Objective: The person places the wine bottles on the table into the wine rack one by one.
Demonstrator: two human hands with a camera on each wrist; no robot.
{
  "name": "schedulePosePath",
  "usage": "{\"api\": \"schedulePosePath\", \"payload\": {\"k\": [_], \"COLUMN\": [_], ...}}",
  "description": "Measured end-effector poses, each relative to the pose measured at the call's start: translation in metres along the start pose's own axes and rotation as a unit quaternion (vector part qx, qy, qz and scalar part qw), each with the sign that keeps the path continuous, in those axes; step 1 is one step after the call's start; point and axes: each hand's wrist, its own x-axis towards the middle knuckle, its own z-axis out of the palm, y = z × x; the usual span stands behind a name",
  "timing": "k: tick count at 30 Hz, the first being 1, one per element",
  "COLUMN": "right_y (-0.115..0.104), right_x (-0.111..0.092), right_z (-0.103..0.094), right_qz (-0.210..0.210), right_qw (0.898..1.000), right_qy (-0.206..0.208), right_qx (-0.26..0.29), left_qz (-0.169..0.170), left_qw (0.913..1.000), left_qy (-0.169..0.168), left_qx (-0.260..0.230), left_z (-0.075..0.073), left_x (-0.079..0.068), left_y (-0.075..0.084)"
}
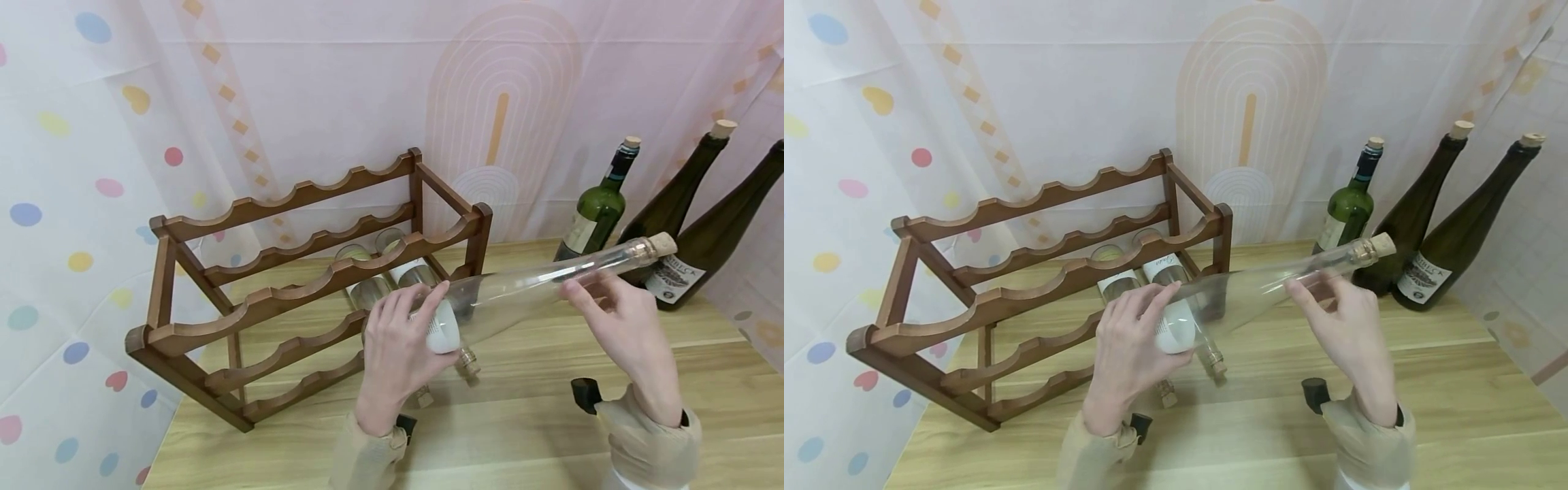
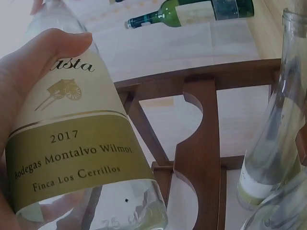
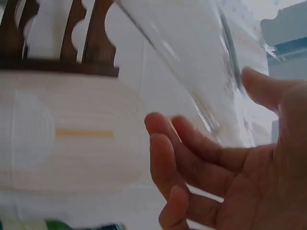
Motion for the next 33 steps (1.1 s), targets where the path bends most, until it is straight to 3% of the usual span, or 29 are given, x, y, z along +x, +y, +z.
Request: {"api": "schedulePosePath", "payload": {"k": [2, 4, 7, 10, 12, 19, 24, 33], "right_y": [0.001, 0.003, 0.005, 0.008, 0.01, 0.017, 0.021, 0.03], "right_x": [-0.001, -0.002, -0.001, 0.004, 0.007, 0.011, 0.013, 0.016], "right_z": [-0.001, -0.002, -0.001, 0.002, 0.004, 0.011, 0.017, 0.035], "right_qz": [-0.041, -0.104, -0.214, -0.291, -0.317, -0.315, -0.304, -0.297], "right_qw": [0.998, 0.988, 0.957, 0.927, 0.918, 0.915, 0.914, 0.915], "right_qy": [0.038, 0.097, 0.176, 0.204, 0.193, 0.1, 0.05, 0.011], "right_qx": [-0.039, -0.06, -0.082, -0.119, -0.144, -0.232, -0.265, -0.275], "left_qz": [0.001, 0.002, 0.006, 0.014, 0.022, 0.048, 0.064, 0.077], "left_qw": [1.0, 0.9999, 0.9996, 0.9987, 0.9979, 0.9947, 0.9932, 0.9895], "left_qy": [-0.002, -0.003, -0.005, -0.005, -0.003, -0.005, -0.01, -0.042], "left_qx": [0.006, 0.012, 0.028, 0.049, 0.061, 0.091, 0.096, 0.115], "left_z": [0.0, -0.001, -0.001, -0.001, 0.0, 0.004, 0.006, 0.004], "left_x": [0.0, 0.0, 0.0, 0.0, 0.0, -0.001, -0.001, -0.002], "left_y": [-0.001, -0.002, -0.002, -0.002, -0.002, -0.002, 0.0, -0.002]}}
